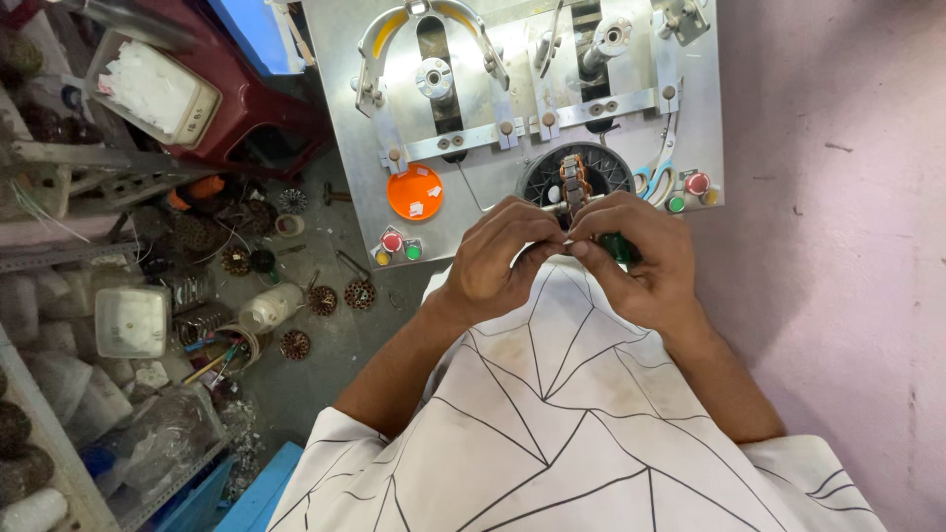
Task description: The person assembles components of an electric motor, using a screwdriver to tighten fasteners, handling a copper coil assembly, and using shears to trim wires.
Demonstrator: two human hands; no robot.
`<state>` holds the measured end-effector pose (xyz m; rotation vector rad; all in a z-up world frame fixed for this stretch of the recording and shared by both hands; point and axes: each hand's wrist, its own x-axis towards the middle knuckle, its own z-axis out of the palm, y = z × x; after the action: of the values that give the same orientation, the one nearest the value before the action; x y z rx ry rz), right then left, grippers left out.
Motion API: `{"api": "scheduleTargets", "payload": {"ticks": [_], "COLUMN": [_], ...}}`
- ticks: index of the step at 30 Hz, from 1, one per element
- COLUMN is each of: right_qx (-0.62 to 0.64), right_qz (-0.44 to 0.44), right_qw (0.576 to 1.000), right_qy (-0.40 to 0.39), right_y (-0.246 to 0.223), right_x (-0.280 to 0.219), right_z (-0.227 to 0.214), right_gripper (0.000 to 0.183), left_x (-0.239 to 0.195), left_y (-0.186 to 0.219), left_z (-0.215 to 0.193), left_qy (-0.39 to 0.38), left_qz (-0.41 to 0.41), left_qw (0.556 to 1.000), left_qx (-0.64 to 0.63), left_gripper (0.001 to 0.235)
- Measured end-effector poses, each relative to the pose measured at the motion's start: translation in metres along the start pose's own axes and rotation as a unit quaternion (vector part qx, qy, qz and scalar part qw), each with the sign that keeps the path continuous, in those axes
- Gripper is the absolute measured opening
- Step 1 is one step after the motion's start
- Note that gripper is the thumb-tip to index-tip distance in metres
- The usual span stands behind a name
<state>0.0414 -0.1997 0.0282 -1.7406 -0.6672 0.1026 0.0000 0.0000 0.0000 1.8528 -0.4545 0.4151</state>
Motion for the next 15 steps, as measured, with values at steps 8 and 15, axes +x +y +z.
{"api": "scheduleTargets", "payload": {"ticks": [8, 15], "right_qx": [0.020, 0.104], "right_qz": [0.111, 0.362], "right_qw": [0.993, 0.925], "right_qy": [0.044, 0.052], "right_y": [-0.009, -0.006], "right_x": [0.010, 0.013], "right_z": [0.002, -0.001], "right_gripper": [0.019, 0.012], "left_x": [0.016, 0.008], "left_y": [-0.012, -0.030], "left_z": [0.001, 0.005], "left_qy": [-0.006, -0.056], "left_qz": [-0.086, -0.206], "left_qw": [0.990, 0.951], "left_qx": [-0.110, -0.224], "left_gripper": [0.017, 0.017]}}
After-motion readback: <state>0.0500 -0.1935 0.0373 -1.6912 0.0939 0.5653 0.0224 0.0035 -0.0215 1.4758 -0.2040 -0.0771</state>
